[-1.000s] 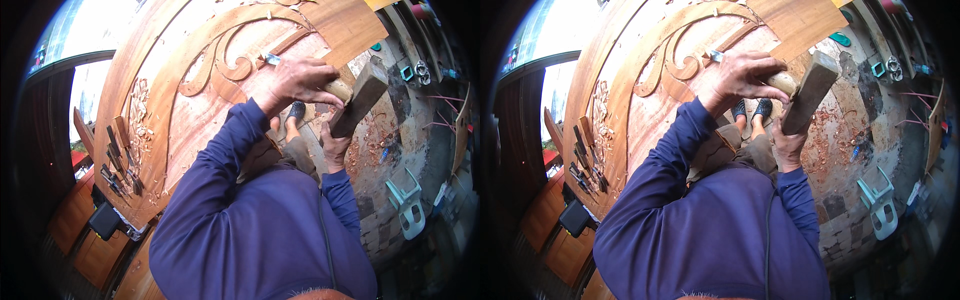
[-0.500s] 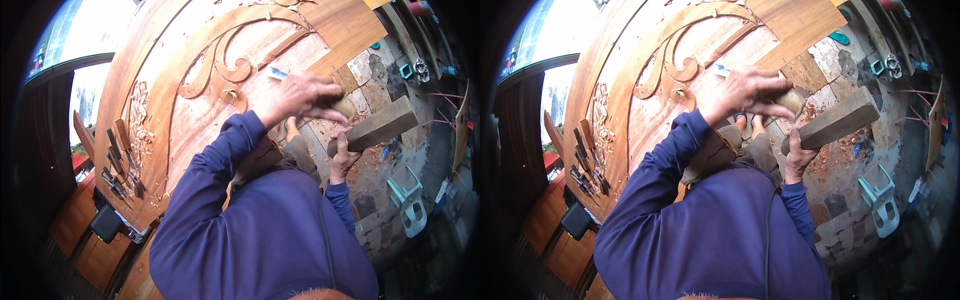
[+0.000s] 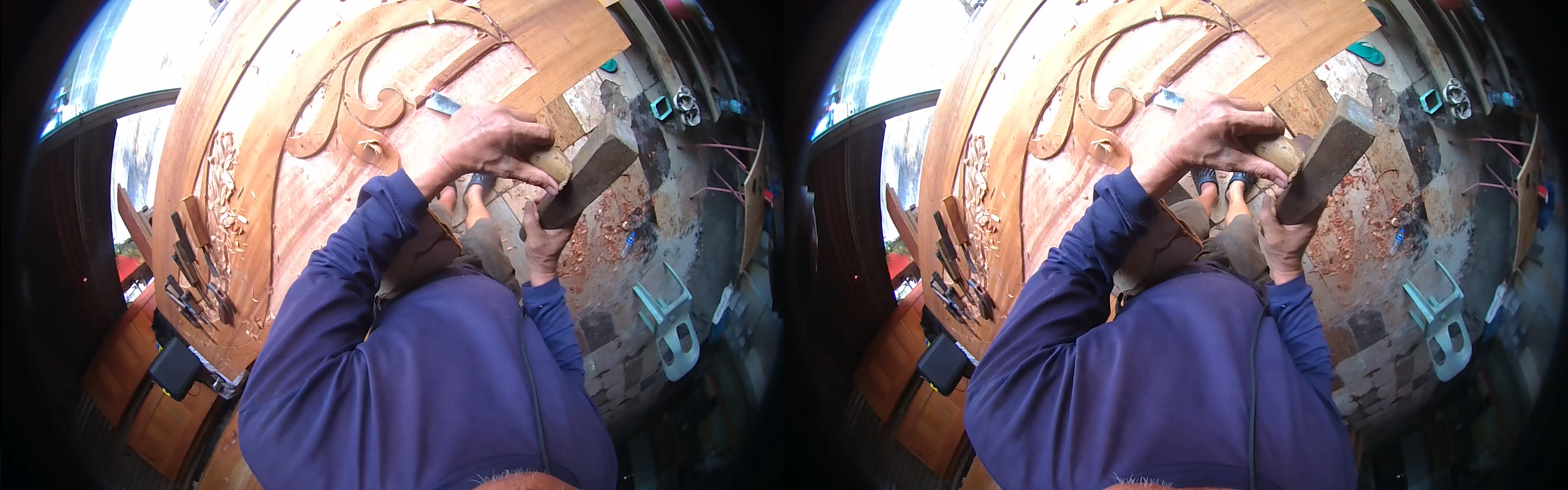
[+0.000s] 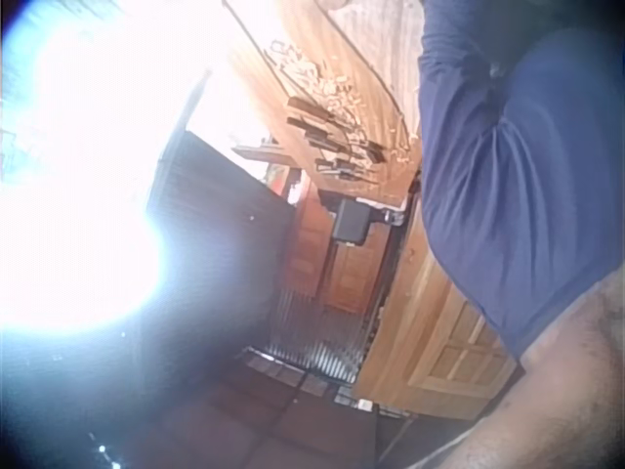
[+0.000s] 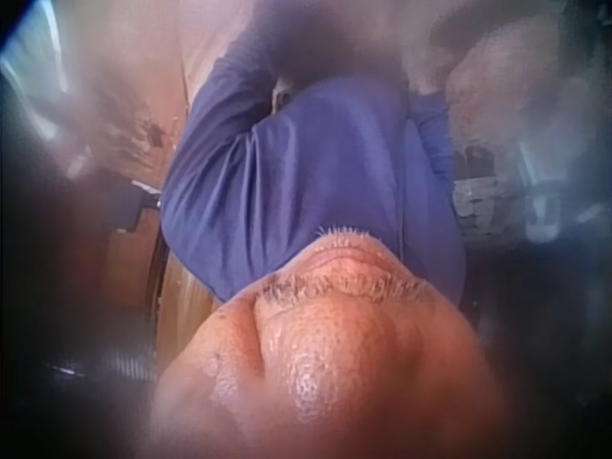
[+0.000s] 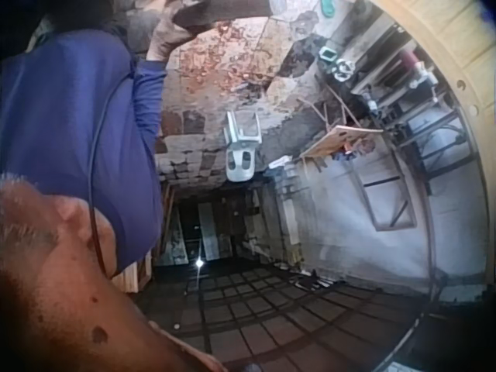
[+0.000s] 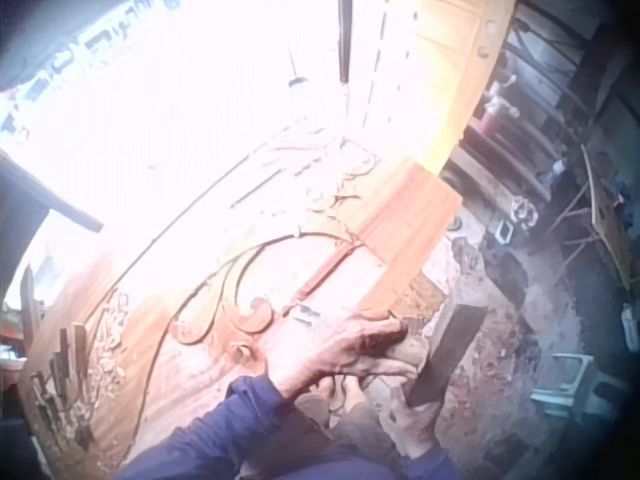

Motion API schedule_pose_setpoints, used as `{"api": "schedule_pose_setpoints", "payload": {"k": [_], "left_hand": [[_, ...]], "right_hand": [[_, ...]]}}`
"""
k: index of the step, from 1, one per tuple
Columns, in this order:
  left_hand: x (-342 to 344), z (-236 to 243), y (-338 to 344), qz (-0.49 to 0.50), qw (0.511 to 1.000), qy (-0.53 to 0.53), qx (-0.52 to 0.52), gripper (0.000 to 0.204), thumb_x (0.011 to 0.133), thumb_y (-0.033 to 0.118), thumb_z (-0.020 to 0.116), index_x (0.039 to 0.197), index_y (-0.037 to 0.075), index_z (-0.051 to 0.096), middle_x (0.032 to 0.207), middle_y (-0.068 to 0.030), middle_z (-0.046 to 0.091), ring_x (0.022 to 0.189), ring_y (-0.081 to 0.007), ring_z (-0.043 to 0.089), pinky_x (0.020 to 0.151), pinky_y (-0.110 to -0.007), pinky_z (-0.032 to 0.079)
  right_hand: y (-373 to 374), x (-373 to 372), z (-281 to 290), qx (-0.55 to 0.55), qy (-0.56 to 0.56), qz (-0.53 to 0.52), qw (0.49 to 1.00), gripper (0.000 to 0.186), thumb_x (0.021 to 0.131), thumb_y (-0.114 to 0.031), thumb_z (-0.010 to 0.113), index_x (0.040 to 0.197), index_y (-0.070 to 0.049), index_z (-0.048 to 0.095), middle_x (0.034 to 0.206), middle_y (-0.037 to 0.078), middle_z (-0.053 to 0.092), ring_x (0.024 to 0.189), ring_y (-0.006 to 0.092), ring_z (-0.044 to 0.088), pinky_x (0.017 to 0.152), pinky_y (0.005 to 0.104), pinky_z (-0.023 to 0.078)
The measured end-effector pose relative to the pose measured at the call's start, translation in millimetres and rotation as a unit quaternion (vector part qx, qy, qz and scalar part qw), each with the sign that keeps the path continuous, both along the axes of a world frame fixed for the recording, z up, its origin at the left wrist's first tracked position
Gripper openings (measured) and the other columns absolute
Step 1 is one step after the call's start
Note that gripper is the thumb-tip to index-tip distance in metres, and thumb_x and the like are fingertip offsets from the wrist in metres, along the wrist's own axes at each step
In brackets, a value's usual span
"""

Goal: The person sharpens a small tool on a stone with water, wipes it with a cloth, and then carves decorative patterns into a large wooden door using a chisel and a wooden mallet.

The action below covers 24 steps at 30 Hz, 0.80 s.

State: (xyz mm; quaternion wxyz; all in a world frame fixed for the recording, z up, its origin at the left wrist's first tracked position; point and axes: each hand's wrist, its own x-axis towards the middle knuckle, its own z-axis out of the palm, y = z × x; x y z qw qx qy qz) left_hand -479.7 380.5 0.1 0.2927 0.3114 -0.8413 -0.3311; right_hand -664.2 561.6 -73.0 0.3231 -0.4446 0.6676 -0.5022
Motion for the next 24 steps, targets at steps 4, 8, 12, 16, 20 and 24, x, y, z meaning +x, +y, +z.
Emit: {"api": "schedule_pose_setpoints", "payload": {"k": [4,8,12,16,20,24], "left_hand": [[3,-4,-1,-0.009,1.0,0.001,0.024,0.061,0.069,0.067,0.09,0.104,0.017,0.079,0.081,-0.0023,0.07,0.073,-0.0239,0.073,0.058,-0.037,0.054],[1,0,-2,-0.01,1.0,-0.018,0.016,0.061,0.068,0.065,0.091,0.103,0.017,0.079,0.081,-0.0021,0.07,0.073,-0.0237,0.073,0.058,-0.037,0.054],[9,1,0,0.006,1.0,-0.006,0.003,0.062,0.064,0.062,0.095,0.103,0.015,0.081,0.077,-0.003,0.069,0.071,-0.0241,0.072,0.058,-0.036,0.054],[7,2,0,0.02,0.999,0.034,-0.016,0.061,0.063,0.061,0.096,0.101,0.015,0.081,0.075,-0.0029,0.068,0.066,-0.0228,0.07,0.057,-0.035,0.053],[10,-1,-2,0.031,0.997,0.045,-0.045,0.061,0.063,0.06,0.097,0.1,0.015,0.08,0.074,-0.0036,0.068,0.066,-0.0226,0.07,0.056,-0.034,0.053],[8,1,-2,0.039,0.998,0.028,-0.041,0.06,0.062,0.06,0.097,0.098,0.014,0.08,0.075,-0.0044,0.069,0.067,-0.0217,0.072,0.055,-0.034,0.053]], "right_hand": [[2,-1,38,0.015,-0.193,-0.061,0.979,0.04,0.087,-0.007,0.075,0.122,-0.002,0.056,0.098,0.005,0.064,0.087,0.0158,0.064,0.087,0.0322,0.052],[4,17,11,-0.023,-0.016,-0.008,1.0,0.046,0.088,-0.005,0.073,0.13,-0.001,0.053,0.104,0.006,0.064,0.089,0.0157,0.066,0.086,0.0353,0.054],[5,-13,29,0.074,-0.115,0.03,0.99,0.045,0.088,-0.005,0.073,0.129,0.0,0.054,0.103,0.006,0.063,0.091,0.0148,0.065,0.084,0.0343,0.055],[5,16,25,-0.042,-0.131,-0.035,0.99,0.054,0.089,-0.006,0.07,0.138,0.001,0.047,0.107,0.007,0.063,0.09,0.0183,0.064,0.09,0.0358,0.055],[1,8,19,0.031,-0.126,0.027,0.991,0.034,0.087,-0.002,0.071,0.119,0.0,0.059,0.098,0.004,0.064,0.09,0.0176,0.064,0.098,0.0376,0.051],[-2,18,27,-0.035,-0.106,-0.009,0.994,0.027,0.088,-0.005,0.069,0.113,-0.001,0.061,0.094,0.005,0.065,0.087,0.0168,0.064,0.091,0.0382,0.052]]}}
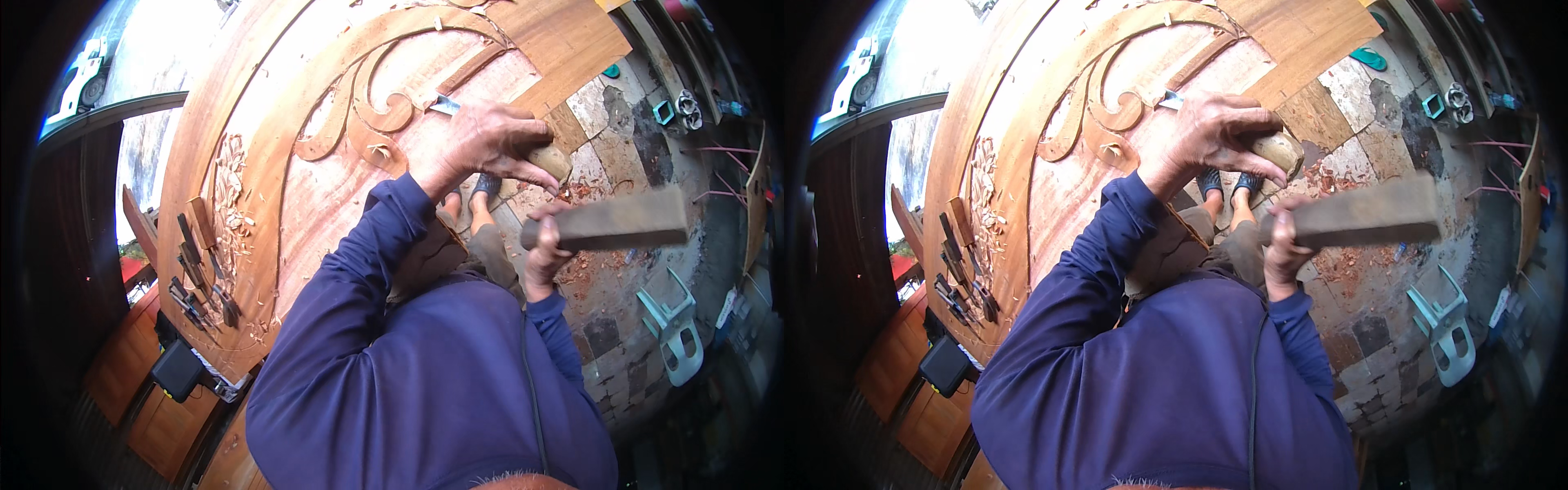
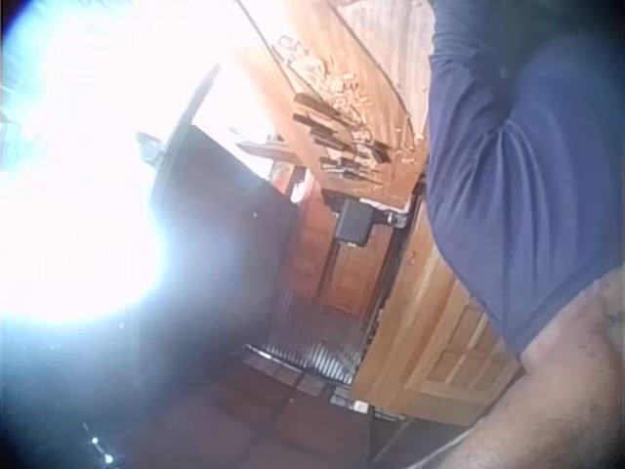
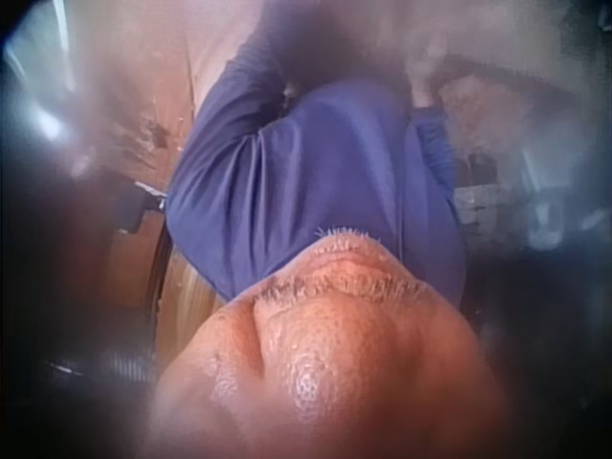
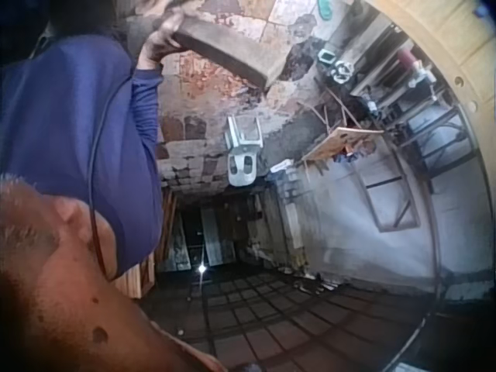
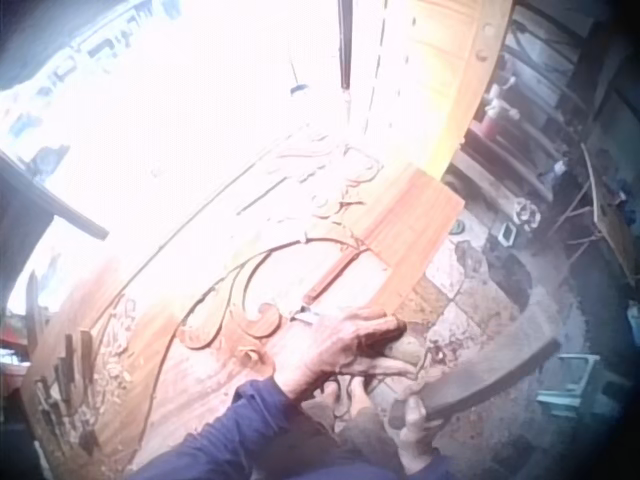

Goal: The person sharpens a small tool on a stone with water, wipes it with a cloth, and then carves decorative patterns into a large wooden door using a chisel and a wooden mallet.

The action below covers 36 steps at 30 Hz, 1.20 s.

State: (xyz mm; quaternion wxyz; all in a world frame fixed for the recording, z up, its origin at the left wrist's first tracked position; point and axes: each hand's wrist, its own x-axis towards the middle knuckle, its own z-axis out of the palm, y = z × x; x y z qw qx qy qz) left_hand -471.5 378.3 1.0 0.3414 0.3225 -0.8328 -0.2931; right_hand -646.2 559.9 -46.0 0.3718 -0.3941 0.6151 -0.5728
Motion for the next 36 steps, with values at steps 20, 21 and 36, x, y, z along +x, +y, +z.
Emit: {"api": "schedule_pose_setpoints", "payload": {"k": [20,21,36], "left_hand": [[-2,-2,11,-0.028,0.999,0.028,0.015,0.06,0.069,0.067,0.09,0.098,0.017,0.075,0.076,-0.0018,0.066,0.067,-0.0254,0.07,0.054,-0.038,0.05],[-4,0,10,-0.029,0.999,0.033,0.018,0.061,0.071,0.072,0.086,0.094,0.017,0.073,0.076,-0.0018,0.065,0.068,-0.0263,0.07,0.053,-0.04,0.049],[8,-6,4,0.011,0.998,0.063,-0.02,0.061,0.061,0.057,0.099,0.095,0.012,0.079,0.074,-0.0039,0.066,0.065,-0.0219,0.069,0.056,-0.033,0.052]], "right_hand": [[9,-10,15,-0.012,-0.094,-0.102,0.99,0.062,0.091,-0.012,0.068,0.145,0.002,0.041,0.106,0.009,0.062,0.089,0.0176,0.063,0.092,0.0366,0.054],[19,-11,-13,-0.001,-0.001,-0.023,1.0,0.061,0.091,-0.011,0.07,0.144,0.002,0.043,0.106,0.008,0.062,0.09,0.0167,0.063,0.091,0.0354,0.053],[10,0,-1,0.016,-0.057,0.003,0.998,0.039,0.086,-0.005,0.078,0.118,0.001,0.059,0.101,0.004,0.065,0.091,0.0161,0.065,0.09,0.0336,0.053]]}}
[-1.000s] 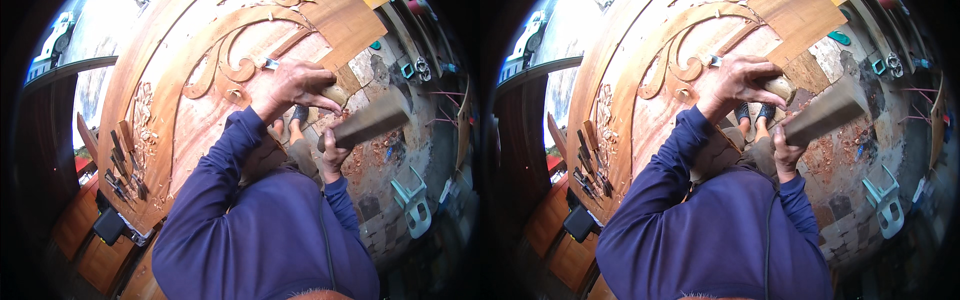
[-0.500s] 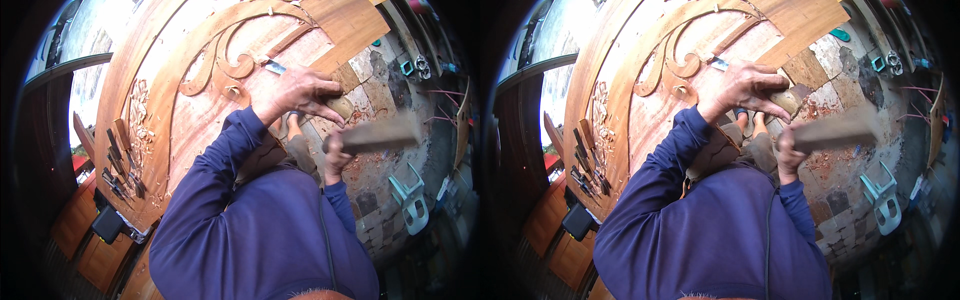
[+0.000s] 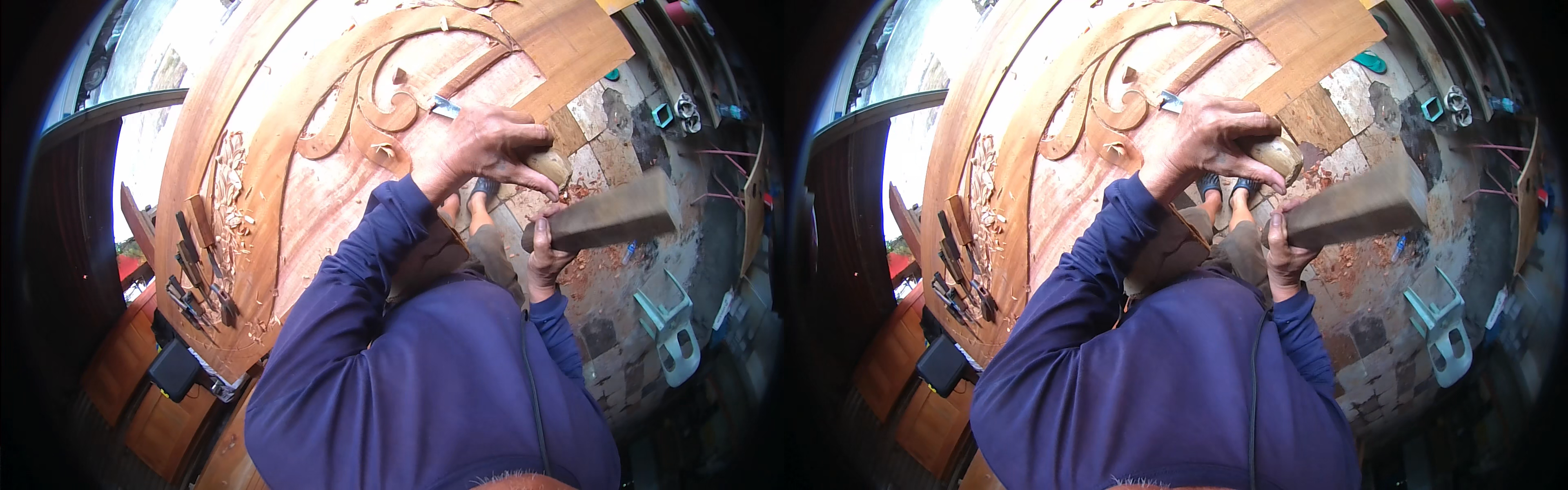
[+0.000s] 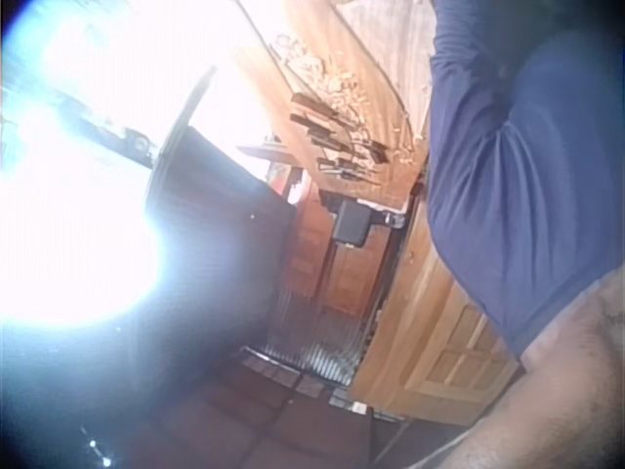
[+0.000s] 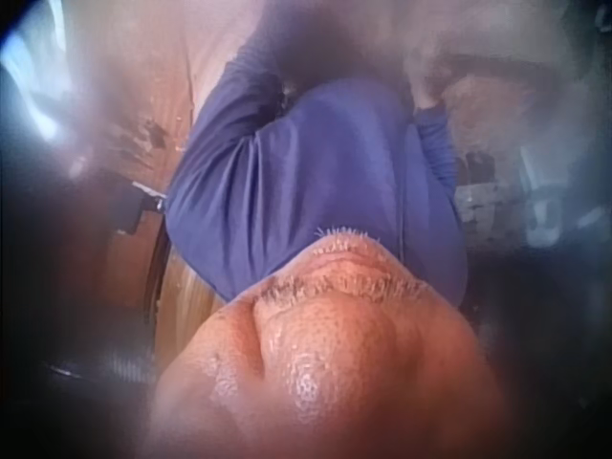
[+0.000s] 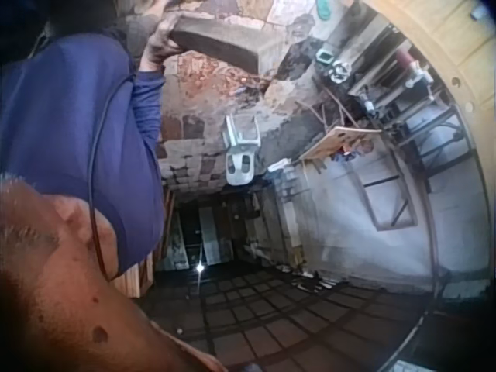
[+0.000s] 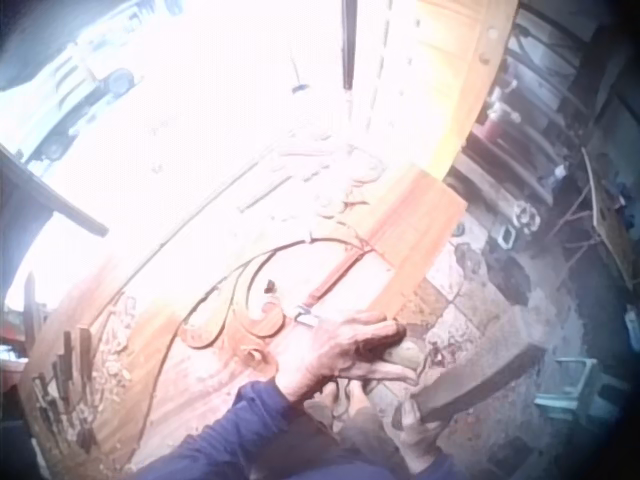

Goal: The person sharpens a small tool on a stone with water, wipes it with a cloth, and then carves decorative patterns into a large wooden door using a chisel and a wooden mallet.

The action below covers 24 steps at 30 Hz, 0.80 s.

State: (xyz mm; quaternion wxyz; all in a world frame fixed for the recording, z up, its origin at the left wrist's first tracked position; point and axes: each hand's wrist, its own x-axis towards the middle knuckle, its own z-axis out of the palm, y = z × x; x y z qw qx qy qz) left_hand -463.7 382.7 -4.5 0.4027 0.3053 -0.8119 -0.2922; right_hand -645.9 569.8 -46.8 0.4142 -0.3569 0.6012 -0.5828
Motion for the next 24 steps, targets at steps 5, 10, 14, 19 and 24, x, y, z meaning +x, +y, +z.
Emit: {"api": "schedule_pose_setpoints", "payload": {"k": [5,10,14,19,24], "left_hand": [[8,17,-1,0.04,0.995,-0.073,-0.047,0.057,0.068,0.063,0.091,0.093,0.015,0.074,0.074,-0.001,0.062,0.066,-0.0204,0.067,0.055,-0.034,0.051],[-8,11,11,-0.013,0.999,-0.041,0.001,0.055,0.071,0.064,0.09,0.096,0.018,0.073,0.072,-0.0002,0.059,0.063,-0.0203,0.066,0.051,-0.035,0.048],[-8,1,8,0.007,1.0,-0.008,0.015,0.058,0.068,0.064,0.092,0.096,0.016,0.074,0.072,-0.0008,0.06,0.063,-0.0211,0.066,0.052,-0.036,0.048],[-3,2,6,0.007,1.0,0.004,0.012,0.063,0.068,0.076,0.085,0.086,0.018,0.071,0.067,0.0002,0.056,0.057,-0.0213,0.063,0.048,-0.037,0.043],[-3,-3,6,0.011,1.0,-0.008,-0.003,0.064,0.065,0.078,0.085,0.084,0.019,0.072,0.065,0.0014,0.055,0.055,-0.0193,0.063,0.046,-0.035,0.042]], "right_hand": [[-9,3,2,0.075,0.068,0.061,0.993,0.036,0.088,-0.007,0.075,0.119,0.0,0.058,0.101,0.006,0.064,0.09,0.0163,0.065,0.087,0.0329,0.053],[5,-2,13,0.068,0.022,-0.041,0.997,0.035,0.089,-0.008,0.073,0.12,0.001,0.058,0.1,0.007,0.065,0.087,0.0178,0.066,0.084,0.0351,0.054],[2,-3,28,0.049,0.004,-0.052,0.997,0.041,0.091,-0.012,0.071,0.125,0.004,0.055,0.103,0.01,0.063,0.089,0.0206,0.066,0.087,0.0381,0.055],[8,-3,-16,0.011,0.191,0.012,0.981,0.04,0.089,-0.004,0.074,0.124,0.0,0.057,0.105,0.007,0.066,0.092,0.0165,0.065,0.09,0.0352,0.053],[14,1,-6,0.054,0.034,-0.023,0.998,0.04,0.086,-0.006,0.078,0.12,0.002,0.059,0.108,0.006,0.067,0.096,0.0176,0.067,0.094,0.0349,0.053]]}}
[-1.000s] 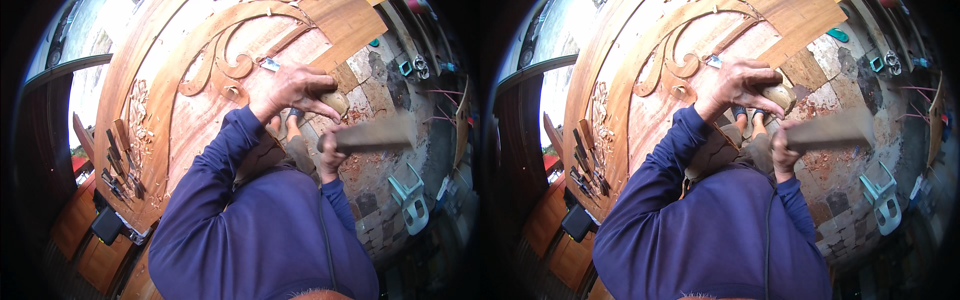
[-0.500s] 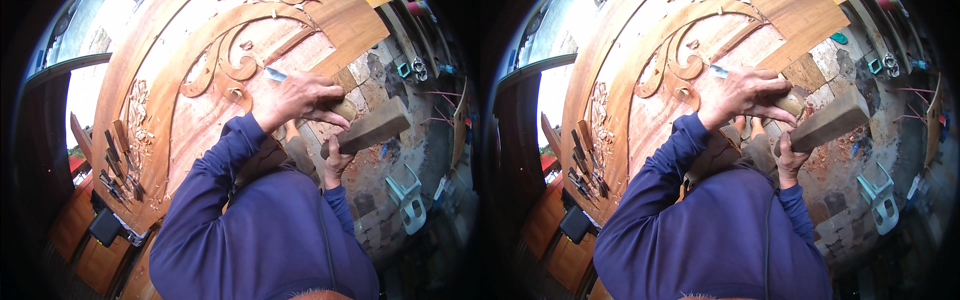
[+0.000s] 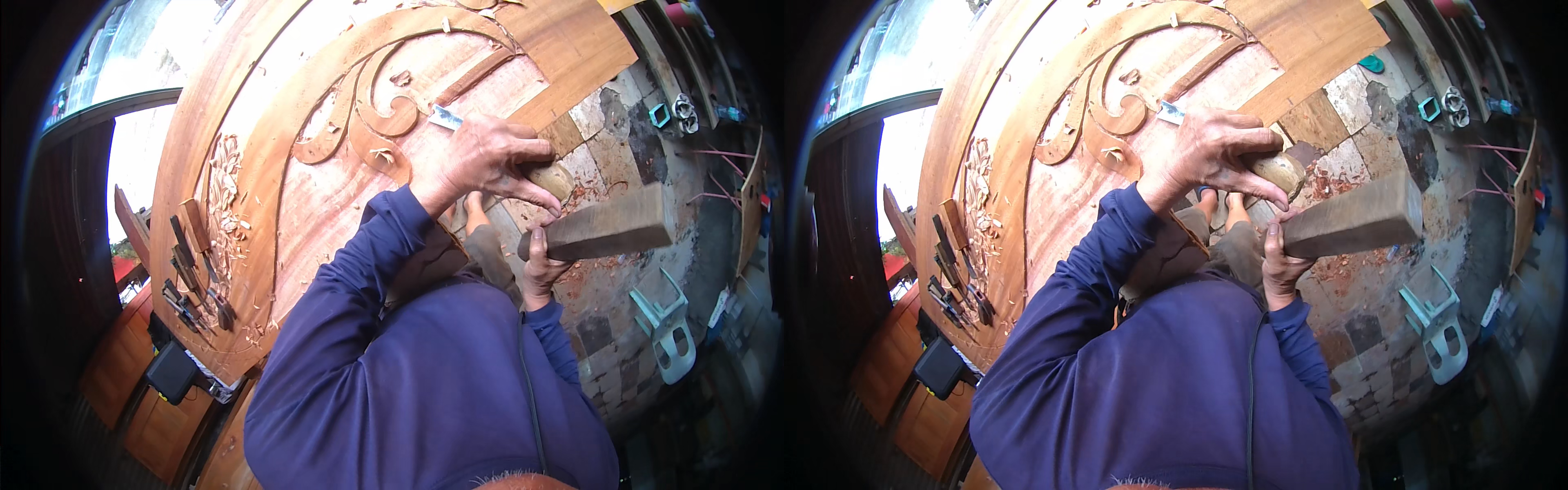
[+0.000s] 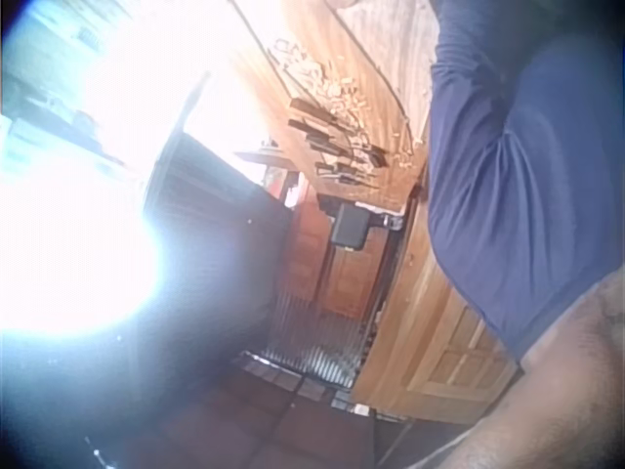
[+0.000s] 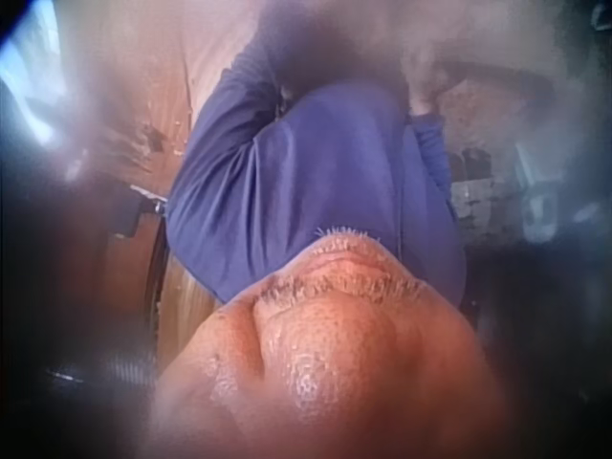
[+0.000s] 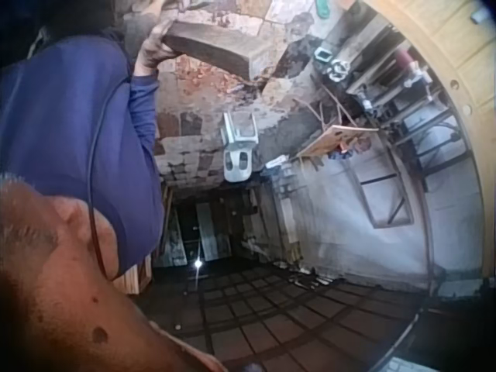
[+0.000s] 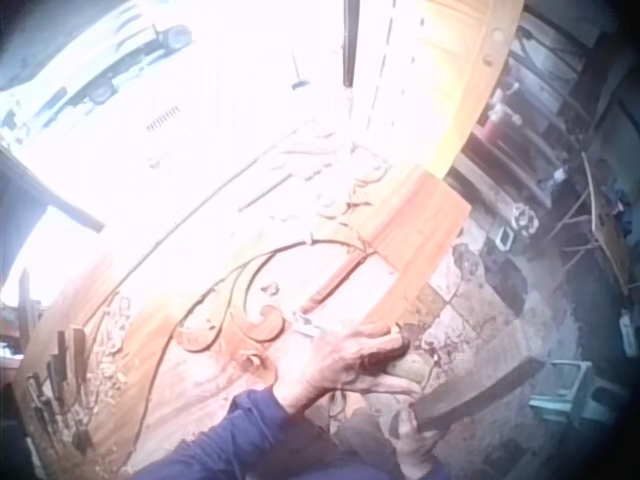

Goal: The person sharpens a small tool on a stone with water, wipes it with a cloth, and then carves decorative patterns into a large wooden door using a chisel and a wooden mallet.

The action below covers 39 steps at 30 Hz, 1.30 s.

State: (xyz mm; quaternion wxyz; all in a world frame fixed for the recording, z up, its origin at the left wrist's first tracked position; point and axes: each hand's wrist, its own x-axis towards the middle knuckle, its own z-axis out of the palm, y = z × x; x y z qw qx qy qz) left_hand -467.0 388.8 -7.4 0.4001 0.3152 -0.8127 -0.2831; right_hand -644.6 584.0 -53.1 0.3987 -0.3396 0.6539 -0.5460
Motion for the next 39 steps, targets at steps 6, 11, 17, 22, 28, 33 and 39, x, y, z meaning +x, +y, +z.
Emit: {"api": "schedule_pose_setpoints", "payload": {"k": [6,11,17,22,28,33,39], "left_hand": [[2,8,-5,-0.026,0.999,-0.038,-0.02,0.063,0.069,0.078,0.083,0.082,0.018,0.069,0.066,-0.0005,0.055,0.057,-0.0231,0.064,0.048,-0.039,0.043],[3,2,-9,-0.006,1.0,-0.005,-0.003,0.063,0.068,0.075,0.086,0.085,0.017,0.07,0.066,-0.0005,0.054,0.057,-0.0221,0.063,0.048,-0.038,0.042],[0,7,-12,-0.029,0.999,0.005,-0.021,0.062,0.069,0.078,0.084,0.083,0.02,0.069,0.064,0.0024,0.054,0.052,-0.0172,0.06,0.046,-0.035,0.043],[-24,10,-11,-0.079,0.996,-0.034,0.012,0.065,0.065,0.075,0.088,0.092,0.017,0.073,0.072,-0.0011,0.062,0.058,-0.0205,0.065,0.048,-0.035,0.046],[-46,6,-32,-0.053,0.995,-0.084,0.007,0.064,0.067,0.076,0.086,0.091,0.018,0.073,0.072,-0.0007,0.065,0.06,-0.0231,0.067,0.051,-0.036,0.048],[-44,6,-33,-0.045,0.995,-0.089,0.001,0.063,0.067,0.076,0.085,0.09,0.019,0.073,0.071,-0.0009,0.064,0.06,-0.0241,0.067,0.052,-0.036,0.049],[-44,8,-35,-0.049,0.996,-0.076,-0.013,0.064,0.063,0.076,0.087,0.09,0.019,0.074,0.07,-0.0006,0.063,0.059,-0.0232,0.067,0.051,-0.036,0.048]], "right_hand": [[-12,10,9,0.022,0.039,0.03,0.999,0.027,0.086,-0.005,0.078,0.107,-0.002,0.061,0.096,0.004,0.066,0.089,0.0156,0.065,0.087,0.0346,0.054],[-13,1,18,-0.011,0.053,0.017,0.998,0.037,0.087,-0.005,0.076,0.119,0.002,0.061,0.102,0.008,0.067,0.094,0.0183,0.066,0.094,0.0363,0.053],[-9,2,-7,0.01,0.12,0.036,0.992,0.063,0.084,-0.01,0.085,0.135,0.0,0.05,0.116,0.008,0.061,0.096,0.018,0.065,0.09,0.0351,0.054],[-3,-13,6,0.008,0.041,0.001,0.999,0.053,0.086,-0.009,0.082,0.128,0.0,0.05,0.108,0.009,0.062,0.096,0.0184,0.064,0.088,0.0355,0.054],[-3,-43,9,0.027,-0.022,-0.077,0.996,0.045,0.088,-0.01,0.077,0.124,0.0,0.052,0.105,0.008,0.063,0.095,0.019,0.063,0.092,0.0366,0.051],[-7,-52,10,-0.001,0.013,-0.099,0.995,0.035,0.09,-0.007,0.073,0.12,0.002,0.056,0.104,0.011,0.063,0.088,0.0207,0.064,0.083,0.0385,0.056],[-33,-62,37,-0.05,0.023,-0.106,0.993,0.045,0.089,-0.008,0.072,0.127,0.004,0.052,0.102,0.011,0.063,0.087,0.0201,0.063,0.083,0.0387,0.055]]}}
